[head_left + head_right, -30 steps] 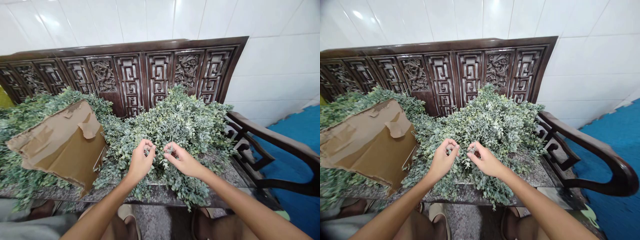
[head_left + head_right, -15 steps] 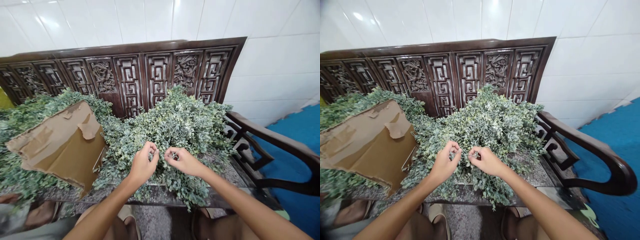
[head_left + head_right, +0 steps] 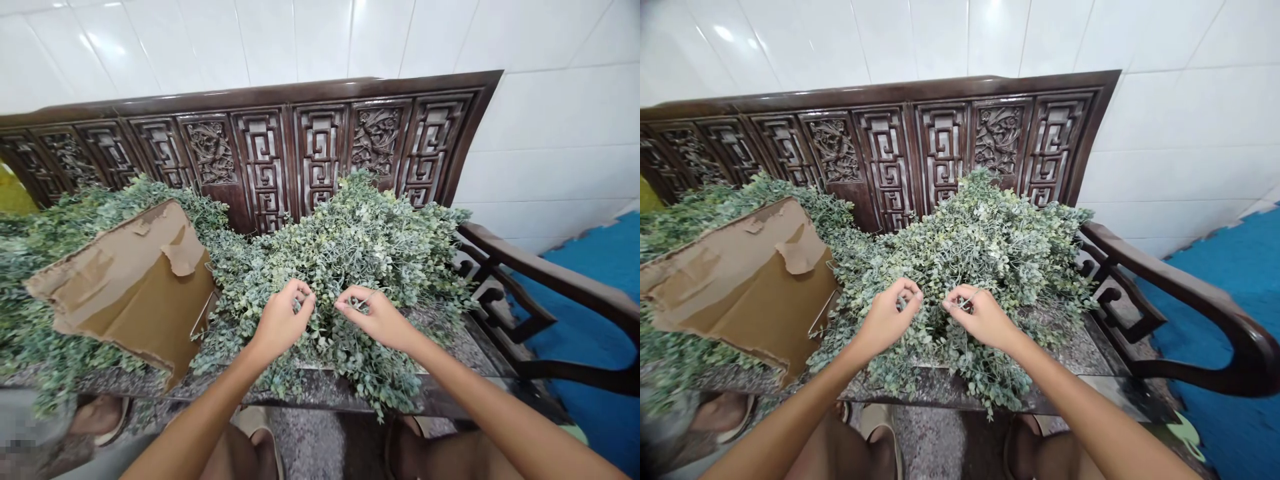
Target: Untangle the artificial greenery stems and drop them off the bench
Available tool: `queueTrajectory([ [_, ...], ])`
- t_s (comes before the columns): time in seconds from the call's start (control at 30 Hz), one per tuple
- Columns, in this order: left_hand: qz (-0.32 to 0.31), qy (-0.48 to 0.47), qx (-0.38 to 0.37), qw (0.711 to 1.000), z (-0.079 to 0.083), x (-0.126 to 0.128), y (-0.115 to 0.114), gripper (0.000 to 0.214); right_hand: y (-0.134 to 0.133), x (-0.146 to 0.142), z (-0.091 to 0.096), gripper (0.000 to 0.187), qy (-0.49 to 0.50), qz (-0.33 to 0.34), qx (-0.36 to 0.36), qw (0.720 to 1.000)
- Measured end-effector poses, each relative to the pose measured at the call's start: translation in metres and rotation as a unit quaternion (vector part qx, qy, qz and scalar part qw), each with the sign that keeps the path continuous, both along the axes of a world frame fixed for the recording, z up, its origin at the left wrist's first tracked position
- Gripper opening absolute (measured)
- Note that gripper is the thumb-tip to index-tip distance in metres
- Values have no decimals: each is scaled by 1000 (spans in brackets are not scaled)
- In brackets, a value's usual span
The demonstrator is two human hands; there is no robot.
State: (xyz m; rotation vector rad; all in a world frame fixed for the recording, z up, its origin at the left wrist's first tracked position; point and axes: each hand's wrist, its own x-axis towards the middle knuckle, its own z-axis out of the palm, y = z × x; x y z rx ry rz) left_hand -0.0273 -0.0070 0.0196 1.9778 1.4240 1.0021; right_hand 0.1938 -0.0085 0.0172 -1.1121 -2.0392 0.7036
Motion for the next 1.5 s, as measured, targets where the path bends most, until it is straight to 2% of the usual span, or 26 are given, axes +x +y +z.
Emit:
queueTrajectory([
  [0.1,19,-5,-5,1000,7,-21,6,20,2,5,-2,24,-7,-17,-2,1000],
  [0.2,63,12,20,998,15,-50,9,22,4,8,-3,26,-19,-32,1,999],
  [0.37,207,74,51,974,21,-110,5,30,5,8,-1,31,-52,-56,-8,997],
  [0.43,268,139,17,953,17,-136,5,30,5,7,1,34,-59,-60,-16,996],
  [0.5,292,173,-20,940,9,-160,6,26,6,5,1,35,-63,-61,-22,996],
  [0.6,289,204,-77,932,-8,-184,7,27,8,3,-1,36,-66,-58,-18,996],
  [0.73,269,223,-124,929,-22,-191,6,33,11,0,-1,34,-61,-64,-9,996],
  [0.8,269,222,-120,929,-20,-187,5,29,10,-1,1,34,-60,-72,-14,995],
  [0.9,276,210,-84,934,-8,-172,4,24,10,-3,1,35,-51,-81,-20,995],
  [1.03,261,168,-4,951,11,-131,-1,23,12,-5,-2,35,-19,-83,-43,995],
  [1.1,221,137,33,965,17,-100,-7,23,13,-6,-3,35,13,-77,-76,994],
  [1.17,124,62,61,988,19,-67,-13,22,14,-8,-3,36,65,-67,-120,988],
  [1.27,-18,24,26,999,12,-23,-19,26,15,-9,1,37,132,-55,-170,975],
  [1.33,-79,45,12,996,3,0,-18,35,14,-9,4,37,149,-53,-182,971],
  [1.4,-109,62,7,992,-7,15,-14,40,11,-8,8,38,159,-56,-194,966],
  [1.5,-130,1,-32,991,-21,29,0,29,8,-4,12,39,189,-46,-214,957],
])
